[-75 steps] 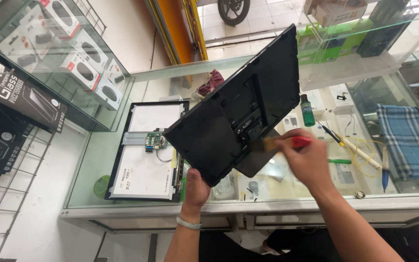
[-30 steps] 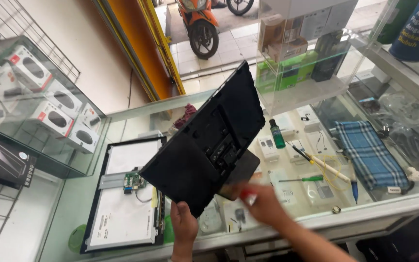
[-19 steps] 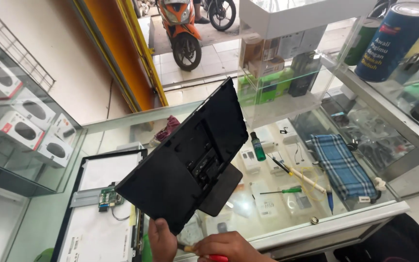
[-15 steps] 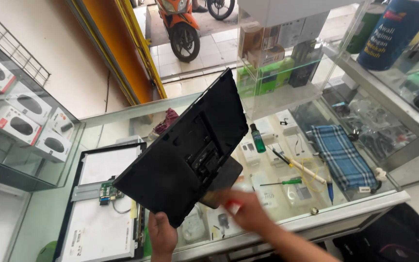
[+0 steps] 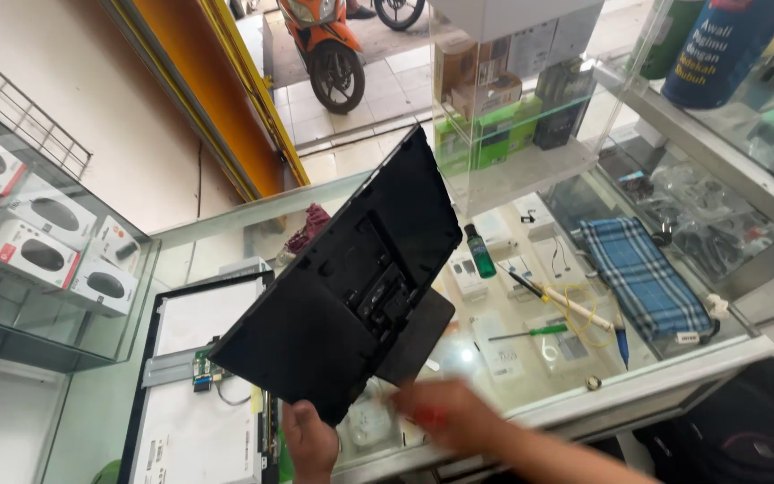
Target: Disassembling a computer monitor and cleaning the internal components using a screwdriver and brush
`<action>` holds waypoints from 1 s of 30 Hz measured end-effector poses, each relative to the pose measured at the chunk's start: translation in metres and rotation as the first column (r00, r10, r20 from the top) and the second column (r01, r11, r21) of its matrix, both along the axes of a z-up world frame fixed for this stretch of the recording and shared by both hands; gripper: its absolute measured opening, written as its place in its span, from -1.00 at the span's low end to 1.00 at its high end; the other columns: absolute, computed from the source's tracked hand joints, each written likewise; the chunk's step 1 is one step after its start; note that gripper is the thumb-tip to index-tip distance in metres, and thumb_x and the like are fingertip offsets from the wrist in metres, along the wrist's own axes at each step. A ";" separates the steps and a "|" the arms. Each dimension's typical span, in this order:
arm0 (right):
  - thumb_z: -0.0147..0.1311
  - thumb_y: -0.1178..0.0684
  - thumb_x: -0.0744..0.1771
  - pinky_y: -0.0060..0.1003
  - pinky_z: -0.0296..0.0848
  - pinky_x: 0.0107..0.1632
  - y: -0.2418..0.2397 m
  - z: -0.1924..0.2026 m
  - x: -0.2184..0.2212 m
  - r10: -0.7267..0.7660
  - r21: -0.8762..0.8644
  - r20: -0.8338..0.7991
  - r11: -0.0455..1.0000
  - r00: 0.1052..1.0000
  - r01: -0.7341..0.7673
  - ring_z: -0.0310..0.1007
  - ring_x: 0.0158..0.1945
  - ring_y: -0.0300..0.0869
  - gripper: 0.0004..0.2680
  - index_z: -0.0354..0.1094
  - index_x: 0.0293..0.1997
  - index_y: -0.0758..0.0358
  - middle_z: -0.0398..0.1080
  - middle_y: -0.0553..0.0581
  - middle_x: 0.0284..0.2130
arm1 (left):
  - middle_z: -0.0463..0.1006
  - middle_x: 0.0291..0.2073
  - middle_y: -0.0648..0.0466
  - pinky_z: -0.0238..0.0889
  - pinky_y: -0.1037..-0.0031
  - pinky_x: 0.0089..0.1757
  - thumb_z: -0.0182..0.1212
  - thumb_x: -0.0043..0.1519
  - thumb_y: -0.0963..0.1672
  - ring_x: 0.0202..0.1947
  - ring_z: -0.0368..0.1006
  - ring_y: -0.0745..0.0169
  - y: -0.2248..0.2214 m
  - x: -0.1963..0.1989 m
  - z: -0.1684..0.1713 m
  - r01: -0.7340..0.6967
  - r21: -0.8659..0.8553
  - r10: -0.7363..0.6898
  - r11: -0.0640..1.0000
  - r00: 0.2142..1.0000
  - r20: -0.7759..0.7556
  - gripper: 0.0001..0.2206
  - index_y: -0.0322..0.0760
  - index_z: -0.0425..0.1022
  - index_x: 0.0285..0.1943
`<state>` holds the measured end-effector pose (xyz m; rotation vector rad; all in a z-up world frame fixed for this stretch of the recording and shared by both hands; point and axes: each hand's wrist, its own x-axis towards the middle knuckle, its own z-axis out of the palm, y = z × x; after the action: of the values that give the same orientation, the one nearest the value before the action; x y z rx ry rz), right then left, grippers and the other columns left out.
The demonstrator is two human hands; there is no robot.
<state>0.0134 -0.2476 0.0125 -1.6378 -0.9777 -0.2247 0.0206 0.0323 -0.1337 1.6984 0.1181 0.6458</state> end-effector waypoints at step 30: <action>0.16 0.40 0.29 -0.47 0.69 -0.18 -0.116 0.013 0.120 -0.794 0.010 0.166 0.595 0.585 0.804 0.65 -0.22 -0.14 -0.81 0.51 -0.04 0.36 0.60 0.24 -0.20 | 0.45 0.30 -0.17 0.26 0.36 0.16 -0.22 0.28 0.20 0.29 0.39 0.04 -0.023 -0.001 0.055 0.063 -0.111 -0.060 0.992 0.998 0.030 -0.25 -0.41 0.22 0.46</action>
<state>0.1338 -0.3637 0.0256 -2.0645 -0.2626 -0.9619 0.0194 0.0089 -0.0785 1.5793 0.0815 0.6049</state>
